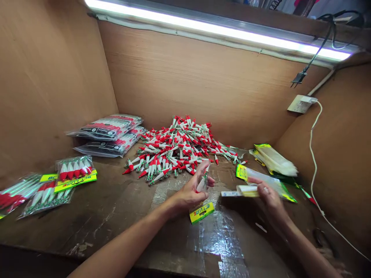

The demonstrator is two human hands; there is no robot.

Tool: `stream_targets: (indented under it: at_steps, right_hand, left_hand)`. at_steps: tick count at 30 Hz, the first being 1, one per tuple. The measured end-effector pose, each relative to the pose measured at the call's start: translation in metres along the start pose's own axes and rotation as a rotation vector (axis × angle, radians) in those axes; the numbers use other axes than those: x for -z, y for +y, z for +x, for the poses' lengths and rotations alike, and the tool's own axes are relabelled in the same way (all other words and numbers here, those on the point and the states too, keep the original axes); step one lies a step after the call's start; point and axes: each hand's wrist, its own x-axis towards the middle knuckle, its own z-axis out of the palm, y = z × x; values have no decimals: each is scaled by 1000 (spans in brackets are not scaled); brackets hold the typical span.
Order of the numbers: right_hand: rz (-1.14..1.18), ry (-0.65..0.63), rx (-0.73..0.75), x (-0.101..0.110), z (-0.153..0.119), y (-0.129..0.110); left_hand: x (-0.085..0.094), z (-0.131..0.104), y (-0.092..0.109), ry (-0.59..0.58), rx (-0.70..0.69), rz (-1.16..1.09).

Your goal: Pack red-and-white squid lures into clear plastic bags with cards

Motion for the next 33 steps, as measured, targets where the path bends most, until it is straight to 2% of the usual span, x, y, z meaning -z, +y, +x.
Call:
stream_targets:
  at_steps: [2, 3, 6, 7, 9, 12, 14, 15, 18, 20, 24, 27, 30, 32, 33]
  right_hand:
    - [-113, -124, -49, -3, -6, 11]
    - [-161, -134, -49, -4, -7, 10]
    - [-244, -36, 66, -11, 2, -17]
    - [-215, -48, 112, -15, 6, -32]
    - [-71, -175, 140, -26, 17, -62]
    - [228, -387, 47, -49, 33, -97]
    - [382, -449, -3, -64, 41, -108]
    - [430, -435, -22, -70, 44, -111]
    - [476, -284, -63, -78, 49, -109]
    - [465, -231, -92, -78, 50, -105]
    - [459, -204, -157, -76, 49, -95]
    - [451, -200, -161, -76, 48, -89]
    - [378, -68, -76, -73, 45, -88]
    - [264, 58, 57, -70, 43, -91]
    - [198, 82, 133, -68, 42, -92]
  left_hand:
    - [1, 2, -1, -66, 29, -167]
    - [1, 2, -2, -105, 60, -254]
    - [2, 3, -6, -221, 189, -434]
    - [2, 3, -8, -245, 236, -467]
    - [1, 2, -10, -270, 306, -505]
    - [-1, 0, -12, -280, 364, -495]
    - [-2, -1, -12, -263, 391, -408]
    - [-2, -1, -13, -235, 398, -333]
    - [2, -1, -13, -123, 395, -116]
    - [5, -1, -14, -87, 394, -62]
    - [3, 2, -15, -60, 394, -43]
    - [0, 4, -19, 2, 384, -15]
    - [1, 6, -23, 90, 380, 33]
    - [3, 6, -25, 129, 382, 61]
    - [4, 6, -26, 142, 381, 71]
